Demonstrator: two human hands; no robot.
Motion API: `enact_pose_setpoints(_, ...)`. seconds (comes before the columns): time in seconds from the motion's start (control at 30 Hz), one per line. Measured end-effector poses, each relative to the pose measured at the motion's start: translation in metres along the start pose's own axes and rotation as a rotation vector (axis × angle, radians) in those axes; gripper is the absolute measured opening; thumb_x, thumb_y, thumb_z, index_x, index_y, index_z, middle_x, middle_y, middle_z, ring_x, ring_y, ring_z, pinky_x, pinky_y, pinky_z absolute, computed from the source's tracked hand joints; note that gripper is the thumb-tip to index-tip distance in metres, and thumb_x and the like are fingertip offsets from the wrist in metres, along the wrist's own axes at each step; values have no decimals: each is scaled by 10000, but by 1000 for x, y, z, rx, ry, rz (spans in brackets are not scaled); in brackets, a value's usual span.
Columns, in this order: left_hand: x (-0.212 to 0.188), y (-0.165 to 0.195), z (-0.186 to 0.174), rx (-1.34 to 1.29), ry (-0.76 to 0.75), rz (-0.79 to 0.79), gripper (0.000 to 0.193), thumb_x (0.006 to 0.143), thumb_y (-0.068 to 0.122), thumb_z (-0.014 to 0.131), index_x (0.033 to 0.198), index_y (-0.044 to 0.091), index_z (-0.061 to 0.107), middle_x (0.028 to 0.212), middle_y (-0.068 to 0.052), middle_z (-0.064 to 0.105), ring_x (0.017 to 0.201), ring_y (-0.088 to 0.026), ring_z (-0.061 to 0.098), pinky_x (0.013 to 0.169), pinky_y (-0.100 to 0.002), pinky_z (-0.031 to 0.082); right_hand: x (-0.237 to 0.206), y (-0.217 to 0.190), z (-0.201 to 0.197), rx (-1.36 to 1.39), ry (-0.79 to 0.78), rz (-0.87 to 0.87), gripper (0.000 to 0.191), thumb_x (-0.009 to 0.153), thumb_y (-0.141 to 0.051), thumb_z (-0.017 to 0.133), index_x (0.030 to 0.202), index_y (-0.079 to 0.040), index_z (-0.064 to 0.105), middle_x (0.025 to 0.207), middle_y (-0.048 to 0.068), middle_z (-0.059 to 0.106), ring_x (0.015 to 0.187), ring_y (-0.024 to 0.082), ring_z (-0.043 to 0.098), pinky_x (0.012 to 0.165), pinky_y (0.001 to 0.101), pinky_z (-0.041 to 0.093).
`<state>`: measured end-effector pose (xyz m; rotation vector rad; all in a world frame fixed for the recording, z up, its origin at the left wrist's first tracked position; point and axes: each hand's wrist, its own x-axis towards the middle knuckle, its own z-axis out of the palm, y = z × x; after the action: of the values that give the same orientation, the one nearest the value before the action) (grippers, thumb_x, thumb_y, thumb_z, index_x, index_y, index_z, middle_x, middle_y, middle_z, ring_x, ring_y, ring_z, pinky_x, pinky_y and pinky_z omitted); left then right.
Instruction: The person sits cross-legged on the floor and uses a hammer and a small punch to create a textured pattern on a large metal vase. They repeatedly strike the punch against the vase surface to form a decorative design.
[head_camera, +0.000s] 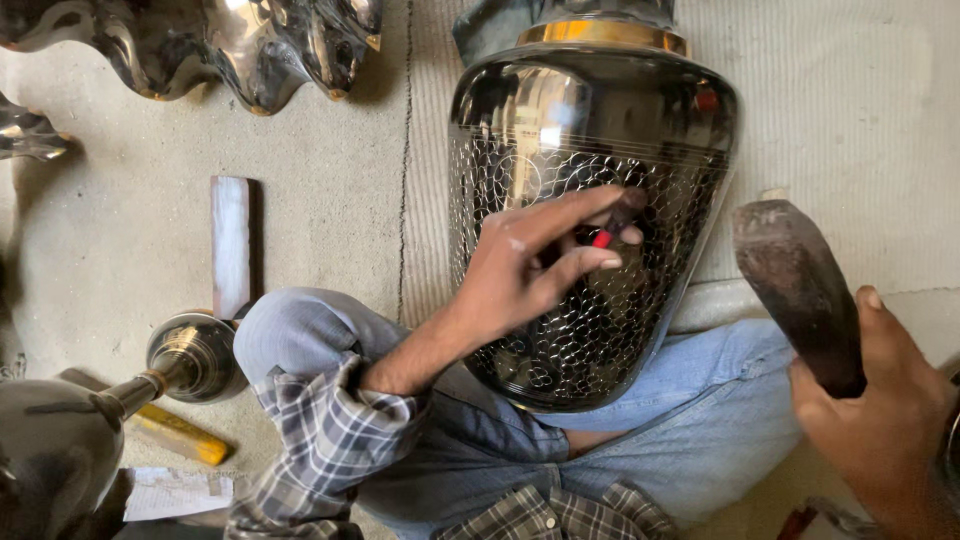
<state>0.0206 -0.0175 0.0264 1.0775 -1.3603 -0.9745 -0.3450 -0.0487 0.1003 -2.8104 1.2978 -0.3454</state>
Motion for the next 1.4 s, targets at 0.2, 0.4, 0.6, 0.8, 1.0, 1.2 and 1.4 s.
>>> enact_pose_setpoints(0.2,-2,-6,4,111,-6,203,500,1022,198,731,1484,253,547,1160,57,772,850,-64,759,735,-238,633,-2,9,-6,34,-90,224,687,868,-59,801,1475,62,502,985,229,632,788,288,673,718,377,561)
enact_pose_setpoints(0.4,0,-6,-1,88,-57,221,453,993,139,715,1422,219,593,1190,10,785,758,-65,718,686,-228,589,45,-5,-28,298,-136,302,588,826,-58,814,1329,58,533,971,223,642,782,251,656,733,344,567)
enact_pose_setpoints(0.6,-9,3,10,143,103,131,435,1008,83,720,1413,197,613,1119,5,797,762,-77,743,687,-243,622,93,-20,-36,265,-256,108,847,811,66,754,1589,-52,442,906,154,651,762,212,652,714,353,543)
enact_pose_setpoints(0.8,-22,17,28,158,358,69,406,1061,82,660,1449,169,579,1152,7,788,865,-99,787,744,-227,646,132,-19,-43,102,-381,50,855,784,71,735,1567,-64,417,733,123,603,567,225,541,488,353,443)
enact_pose_setpoints(1.0,-22,25,34,64,460,-1,401,1036,60,680,1427,103,602,1140,-46,796,905,-138,799,762,-229,653,156,-26,-50,175,-370,-188,790,763,167,679,1499,-45,484,793,114,577,548,177,523,520,343,435)
enact_pose_setpoints(1.2,-31,31,41,-5,546,22,395,1037,20,695,1419,42,598,1142,-104,768,966,-167,792,843,-258,665,159,-18,-51,49,-430,-220,745,837,96,652,1535,-63,444,954,122,591,666,178,564,609,293,487)
enact_pose_setpoints(1.4,-32,27,48,-122,621,22,325,1051,26,691,1368,31,619,1138,-118,774,950,-144,790,817,-232,679,162,-12,-56,71,-444,-246,721,859,97,625,1529,-115,464,931,73,644,669,148,570,638,262,521)
